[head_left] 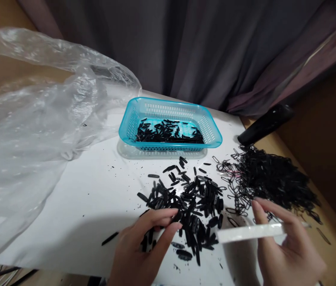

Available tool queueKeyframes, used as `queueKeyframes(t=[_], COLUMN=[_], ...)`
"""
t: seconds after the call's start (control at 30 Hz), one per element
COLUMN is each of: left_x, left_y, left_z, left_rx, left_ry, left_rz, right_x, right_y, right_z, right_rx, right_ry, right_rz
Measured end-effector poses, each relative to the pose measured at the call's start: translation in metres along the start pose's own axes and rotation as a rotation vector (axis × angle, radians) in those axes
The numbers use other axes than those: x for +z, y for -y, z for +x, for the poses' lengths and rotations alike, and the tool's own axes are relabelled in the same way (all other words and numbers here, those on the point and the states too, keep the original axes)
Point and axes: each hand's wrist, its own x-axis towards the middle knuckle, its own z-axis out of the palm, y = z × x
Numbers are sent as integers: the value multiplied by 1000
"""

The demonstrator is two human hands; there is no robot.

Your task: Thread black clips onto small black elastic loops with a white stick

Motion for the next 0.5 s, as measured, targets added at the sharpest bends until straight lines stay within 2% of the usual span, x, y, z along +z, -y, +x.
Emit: queueKeyframes(t=[0.03,0.1,0.2,0.27,0.5], left_x=[0,1,4,6,10], left_y=[-1,-3,-6,-6,-6], left_z=[0,0,-1,-3,-20], left_rx=[33,99,223,286,296], left_ry=[8,35,100,125,96], left_rz=[-7,-21,-45,-73,-159], right_x=[0,1,1,3,9], right_y=[2,7,14,17,21], right_z=[-2,-10,-26,-36,-44], right_rx=[13,-17,-190,-283,-506], right_ry=[31,176,518,656,642], right_rz=[49,165,302,341,265])
